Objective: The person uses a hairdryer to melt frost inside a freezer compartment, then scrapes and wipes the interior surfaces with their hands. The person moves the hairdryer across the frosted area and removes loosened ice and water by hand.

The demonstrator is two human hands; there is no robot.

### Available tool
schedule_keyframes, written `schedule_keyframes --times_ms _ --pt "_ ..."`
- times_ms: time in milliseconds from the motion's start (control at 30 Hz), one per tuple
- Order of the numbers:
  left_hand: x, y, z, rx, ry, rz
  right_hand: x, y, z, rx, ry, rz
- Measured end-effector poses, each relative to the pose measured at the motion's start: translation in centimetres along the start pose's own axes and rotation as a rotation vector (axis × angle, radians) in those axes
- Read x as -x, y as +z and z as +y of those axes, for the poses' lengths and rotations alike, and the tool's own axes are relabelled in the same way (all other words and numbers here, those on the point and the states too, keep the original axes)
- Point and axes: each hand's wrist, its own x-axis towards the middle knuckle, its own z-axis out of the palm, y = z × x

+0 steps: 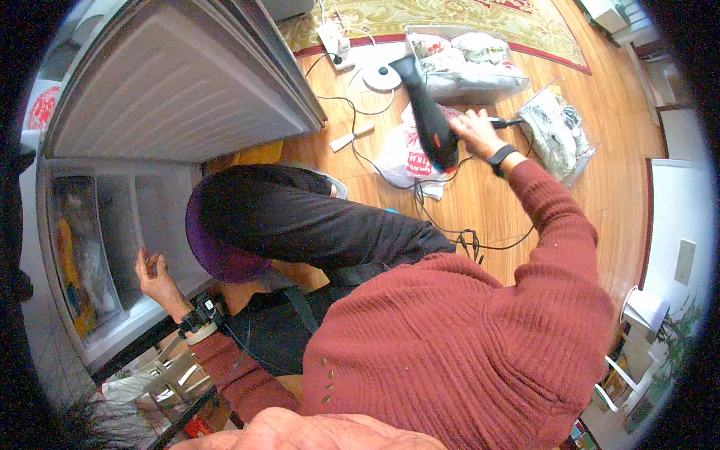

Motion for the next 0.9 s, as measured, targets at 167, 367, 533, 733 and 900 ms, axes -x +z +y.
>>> schedule_keyframes --times_ms 167,367,533,733,900 --pt "0.1 -0.2 -0.3 -0.017 0.011 -0.011 -0.7 6.0 -6.7 -0.158 -0.073 -0.183" --pt "0.1 -0.2 -1.0 -0.024 0.05 -0.041 1.0 10.7 -9.6 -0.185 0.07 -0.444" --pt "0.3 -0.3 -1.7 -0.042 0.008 -0.056 5.7 12.0 -7.9 -0.273 0.285 -0.595" --pt "0.2 -0.5 -2.9 -0.064 0.034 -0.067 12.0 13.1 -4.6 -0.251 0.589 -0.723" --pt "0.3 -1.1 -4.3 -0.127 0.011 -0.049 14.5 14.8 -2.8 -0.213 0.757 -0.786"
